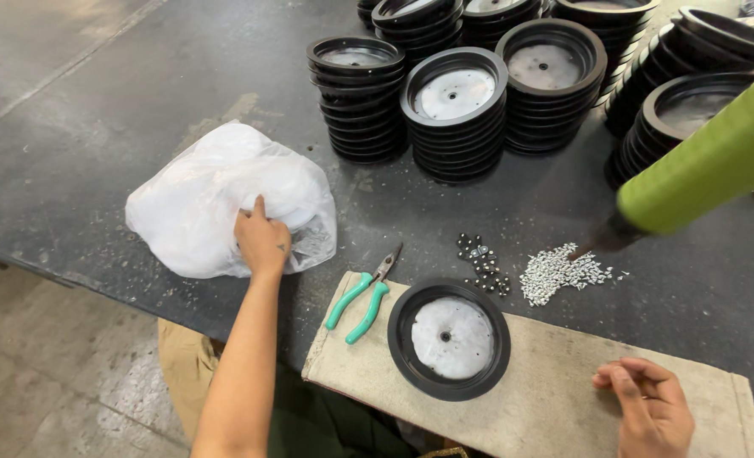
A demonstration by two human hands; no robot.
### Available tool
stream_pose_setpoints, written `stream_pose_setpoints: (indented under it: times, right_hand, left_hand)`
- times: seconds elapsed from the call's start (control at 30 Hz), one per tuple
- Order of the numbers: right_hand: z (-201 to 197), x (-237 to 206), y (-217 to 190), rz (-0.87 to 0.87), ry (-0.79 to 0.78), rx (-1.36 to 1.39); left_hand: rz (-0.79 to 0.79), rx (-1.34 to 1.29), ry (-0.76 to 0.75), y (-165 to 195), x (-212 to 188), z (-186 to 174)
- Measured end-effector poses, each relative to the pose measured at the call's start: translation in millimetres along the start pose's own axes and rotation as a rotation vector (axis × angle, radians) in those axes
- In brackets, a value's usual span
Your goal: The person uses a green pneumatic screwdriver to fasten screws into black circular speaker frames, then places white circular inserts into the frames and secures them with additional screws. The person repeats this sequence on multiple units, stacking completed frames on the table.
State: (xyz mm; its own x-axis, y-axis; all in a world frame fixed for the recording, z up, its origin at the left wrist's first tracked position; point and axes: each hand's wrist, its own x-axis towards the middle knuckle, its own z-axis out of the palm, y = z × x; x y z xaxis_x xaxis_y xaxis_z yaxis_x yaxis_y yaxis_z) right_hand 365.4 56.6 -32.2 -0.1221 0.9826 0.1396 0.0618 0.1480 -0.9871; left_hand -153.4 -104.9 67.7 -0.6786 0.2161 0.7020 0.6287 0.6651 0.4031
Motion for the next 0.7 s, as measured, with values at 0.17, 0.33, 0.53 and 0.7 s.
stream_pose_setpoints:
  times: [0.17, 0.33, 0.53, 0.7]
  right_hand:
    - [-3, 2, 9, -0.057, -0.018, 0.126]
    - [-5, 3, 17, -0.093, -0.012, 0.195]
    - [-5, 3, 10, -0.04, -0.052, 0.184]
    - [-1, -1, -2, -0.047, -0.035, 0.177]
  left_hand:
    - [-0.498, -0.014, -0.487, 19, 48, 3]
    - [-0.867, -0.46, -0.374, 28, 81, -3]
    - [-1.038, -0.931, -0.249, 32, 91, -13]
    - [-1.102, -1.074, -0.025, 40, 98, -21]
